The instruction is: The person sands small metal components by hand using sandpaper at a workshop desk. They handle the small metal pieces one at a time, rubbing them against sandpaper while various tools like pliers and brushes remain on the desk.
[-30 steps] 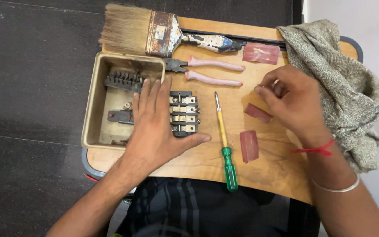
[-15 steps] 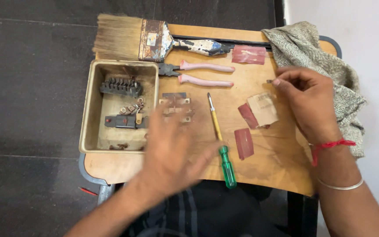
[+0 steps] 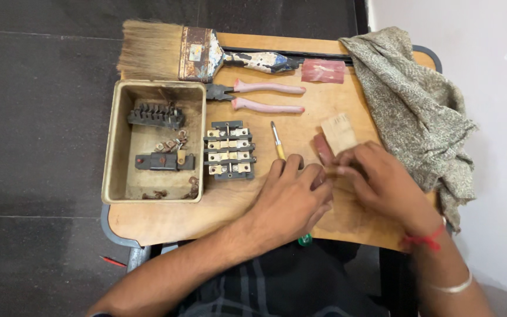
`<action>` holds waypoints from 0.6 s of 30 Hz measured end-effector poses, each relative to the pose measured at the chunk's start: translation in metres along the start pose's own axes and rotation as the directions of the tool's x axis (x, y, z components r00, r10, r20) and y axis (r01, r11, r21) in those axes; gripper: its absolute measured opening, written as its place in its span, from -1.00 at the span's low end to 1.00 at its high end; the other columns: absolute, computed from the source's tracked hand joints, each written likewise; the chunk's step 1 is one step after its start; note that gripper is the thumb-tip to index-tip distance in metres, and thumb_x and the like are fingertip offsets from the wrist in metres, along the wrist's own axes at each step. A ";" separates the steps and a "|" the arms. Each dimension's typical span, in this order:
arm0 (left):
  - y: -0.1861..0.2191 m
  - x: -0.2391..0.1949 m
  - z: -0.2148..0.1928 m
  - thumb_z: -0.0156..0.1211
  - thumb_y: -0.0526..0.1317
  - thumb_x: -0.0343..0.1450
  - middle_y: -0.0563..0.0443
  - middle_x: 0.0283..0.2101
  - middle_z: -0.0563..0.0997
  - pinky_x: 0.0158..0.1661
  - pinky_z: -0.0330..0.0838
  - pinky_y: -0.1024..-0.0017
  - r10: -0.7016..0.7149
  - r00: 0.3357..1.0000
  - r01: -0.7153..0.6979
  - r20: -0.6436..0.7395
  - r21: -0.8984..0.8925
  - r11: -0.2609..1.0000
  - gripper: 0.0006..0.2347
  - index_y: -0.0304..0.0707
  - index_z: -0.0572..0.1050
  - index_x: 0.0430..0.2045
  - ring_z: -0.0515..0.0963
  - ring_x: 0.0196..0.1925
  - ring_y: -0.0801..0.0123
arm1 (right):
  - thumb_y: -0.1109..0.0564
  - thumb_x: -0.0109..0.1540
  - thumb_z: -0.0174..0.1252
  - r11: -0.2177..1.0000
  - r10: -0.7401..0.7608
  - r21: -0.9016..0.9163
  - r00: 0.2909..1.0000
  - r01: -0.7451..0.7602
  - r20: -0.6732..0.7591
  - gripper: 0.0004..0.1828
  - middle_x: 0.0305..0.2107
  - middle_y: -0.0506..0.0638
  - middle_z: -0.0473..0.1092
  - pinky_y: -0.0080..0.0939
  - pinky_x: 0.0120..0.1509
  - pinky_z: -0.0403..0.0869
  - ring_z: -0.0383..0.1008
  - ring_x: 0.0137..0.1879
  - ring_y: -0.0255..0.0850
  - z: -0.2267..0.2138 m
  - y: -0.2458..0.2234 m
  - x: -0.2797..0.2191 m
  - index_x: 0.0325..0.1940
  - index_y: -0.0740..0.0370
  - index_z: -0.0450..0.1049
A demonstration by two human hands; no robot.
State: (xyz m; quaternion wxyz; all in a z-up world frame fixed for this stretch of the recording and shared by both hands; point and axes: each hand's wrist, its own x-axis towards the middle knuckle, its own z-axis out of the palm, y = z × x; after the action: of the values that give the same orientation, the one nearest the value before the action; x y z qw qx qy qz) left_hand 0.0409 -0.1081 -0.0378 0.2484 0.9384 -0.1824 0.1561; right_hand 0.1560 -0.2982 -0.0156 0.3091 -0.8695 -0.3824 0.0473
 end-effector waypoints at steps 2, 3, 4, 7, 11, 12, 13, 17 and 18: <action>0.000 0.002 0.002 0.32 -0.12 0.32 -0.08 -0.14 0.52 -0.11 0.28 0.07 0.016 1.000 -0.016 0.013 0.034 0.999 -0.78 -0.23 0.63 -0.26 0.41 -0.05 -0.03 | 0.19 0.22 0.26 0.990 -0.122 -0.071 0.992 0.121 -0.011 -0.86 -0.31 0.10 0.48 -0.08 -0.09 0.49 0.52 -0.17 -0.02 -0.001 0.003 0.008 -0.19 0.27 0.47; -0.001 0.003 0.002 0.32 -0.14 0.32 -0.08 -0.14 0.52 -0.12 0.28 0.07 0.022 0.999 -0.023 0.024 0.070 0.997 -0.77 -0.23 0.63 -0.24 0.41 -0.04 -0.03 | 0.21 0.23 0.24 0.989 -0.126 -0.088 0.991 0.122 -0.037 -0.87 -0.27 0.08 0.50 -0.07 -0.03 0.48 0.52 -0.13 0.00 -0.001 0.005 0.012 -0.18 0.27 0.46; -0.002 0.003 0.003 0.32 -0.14 0.32 -0.08 -0.14 0.52 -0.12 0.28 0.07 0.025 0.999 -0.027 0.024 0.073 0.997 -0.77 -0.23 0.63 -0.24 0.41 -0.04 -0.03 | 0.24 0.24 0.22 0.987 -0.130 -0.105 0.990 0.123 -0.062 -0.88 -0.23 0.05 0.53 -0.05 0.04 0.48 0.51 -0.08 0.02 -0.002 0.006 0.017 -0.17 0.28 0.45; -0.004 0.000 0.004 0.29 -0.18 0.32 -0.07 -0.12 0.52 -0.10 0.30 0.04 0.015 0.999 -0.016 0.037 0.019 1.000 -0.84 -0.19 0.64 -0.32 0.42 -0.03 -0.04 | 0.20 0.27 0.22 0.986 -0.160 -0.069 0.979 0.152 -0.123 -0.84 -0.16 0.08 0.53 -0.08 -0.01 0.50 0.54 -0.10 0.00 -0.003 0.011 0.031 -0.14 0.31 0.42; -0.006 0.001 0.002 0.24 -0.27 0.35 -0.16 -0.06 0.50 -0.03 0.33 0.07 0.015 1.000 -0.015 -0.020 -0.020 1.000 -0.80 -0.30 0.61 -0.18 0.42 -0.01 -0.04 | 0.20 0.31 0.17 0.999 0.025 0.044 0.986 -0.018 -0.167 -0.88 -0.14 0.04 0.56 -0.12 -0.14 0.51 0.58 -0.23 -0.09 -0.005 0.005 0.026 -0.15 0.31 0.42; -0.006 0.001 0.001 0.22 -0.30 0.32 -0.20 -0.04 0.50 -0.03 0.32 0.06 0.005 0.999 -0.006 -0.039 -0.023 1.000 -0.77 -0.32 0.61 -0.16 0.42 -0.01 -0.06 | 0.18 0.27 0.19 0.997 0.022 0.081 0.999 -0.018 -0.043 -0.87 -0.14 0.02 0.58 -0.16 -0.22 0.51 0.59 -0.31 -0.14 -0.007 0.004 0.024 -0.15 0.28 0.44; -0.006 0.001 0.001 0.22 -0.30 0.32 -0.20 -0.04 0.50 -0.03 0.32 0.06 0.003 0.999 -0.004 -0.039 -0.026 1.000 -0.77 -0.32 0.61 -0.16 0.42 -0.01 -0.06 | 0.17 0.23 0.20 0.993 0.015 0.117 0.996 -0.025 0.083 -0.85 -0.15 -0.01 0.61 -0.20 -0.30 0.51 0.59 -0.39 -0.19 -0.007 0.004 0.021 -0.14 0.26 0.47; -0.005 0.005 -0.002 0.24 -0.26 0.32 -0.30 -0.04 0.50 -0.05 0.28 -0.01 -0.036 0.999 0.038 -0.040 0.050 0.998 -0.80 -0.32 0.60 -0.24 0.42 -0.02 -0.11 | 0.22 0.29 0.20 0.995 -0.086 0.058 0.996 0.084 0.027 -0.88 -0.11 0.05 0.59 -0.26 -0.09 0.52 0.61 -0.15 -0.24 0.006 0.010 0.024 -0.14 0.30 0.44; -0.005 0.005 -0.002 0.24 -0.26 0.32 -0.31 -0.07 0.50 -0.08 0.26 -0.03 -0.049 0.999 0.049 -0.006 0.052 0.997 -0.80 -0.32 0.59 -0.24 0.41 -0.03 -0.13 | 0.22 0.32 0.17 0.993 -0.001 0.122 1.000 0.003 -0.020 -0.91 -0.07 0.04 0.58 -0.30 -0.09 0.54 0.60 -0.16 -0.28 0.005 0.012 0.025 -0.15 0.31 0.43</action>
State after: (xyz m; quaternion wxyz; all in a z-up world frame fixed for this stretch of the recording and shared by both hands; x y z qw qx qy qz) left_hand 0.0473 -0.1041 -0.0358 0.2283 0.9483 -0.1547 0.1571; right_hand 0.1799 -0.2847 -0.0229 0.3655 -0.8490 -0.3765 0.0615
